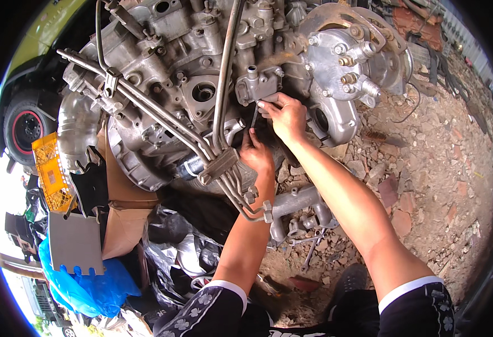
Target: The person uses a wrench to loosen and remove bolts from a car engine block. They then detach and remove the exhaust manifold and other components, placing them on the ground.
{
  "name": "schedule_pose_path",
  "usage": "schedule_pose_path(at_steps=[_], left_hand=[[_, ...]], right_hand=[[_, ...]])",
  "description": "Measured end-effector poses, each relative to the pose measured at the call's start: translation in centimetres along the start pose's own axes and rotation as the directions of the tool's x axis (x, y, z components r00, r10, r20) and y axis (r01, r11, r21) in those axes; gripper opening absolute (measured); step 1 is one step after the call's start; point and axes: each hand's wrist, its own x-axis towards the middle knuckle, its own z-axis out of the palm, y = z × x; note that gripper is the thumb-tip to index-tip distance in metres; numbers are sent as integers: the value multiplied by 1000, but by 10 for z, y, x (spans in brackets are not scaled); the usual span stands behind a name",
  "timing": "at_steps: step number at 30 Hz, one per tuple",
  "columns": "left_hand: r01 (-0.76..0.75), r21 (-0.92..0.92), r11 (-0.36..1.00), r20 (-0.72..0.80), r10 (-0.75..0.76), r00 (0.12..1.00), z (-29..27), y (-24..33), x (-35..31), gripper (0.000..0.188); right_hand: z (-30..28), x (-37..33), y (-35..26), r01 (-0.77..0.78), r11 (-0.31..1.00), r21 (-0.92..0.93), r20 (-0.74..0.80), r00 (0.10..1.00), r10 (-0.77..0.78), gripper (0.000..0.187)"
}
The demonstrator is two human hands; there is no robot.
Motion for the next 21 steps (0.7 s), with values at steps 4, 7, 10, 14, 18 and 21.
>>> schedule_pose_path(at_steps=[4,7,10,14,18,21], left_hand=[[-265,102,959,96,255,962,-15,-13,13,32],[-348,54,936,168,335,927,-16,-12,12,30],[-503,153,851,172,478,861,-19,-27,33,26],[-592,183,785,374,501,781,-16,-21,35,23],[-614,245,750,445,476,759,-9,-25,42,23],[-632,184,753,518,472,713,-4,-32,49,22]], right_hand=[[-1,0,1,45,996,-79,17,999,-44,14],[-10,7,10,39,998,-39,40,999,-37,12],[5,5,-1,1,1000,14,57,998,-2,11],[-7,12,9,-6,1000,-5,55,998,6,12],[-1,8,0,-35,999,-9,48,998,36,13],[0,7,-3,-9,993,-115,22,1000,11,14]])
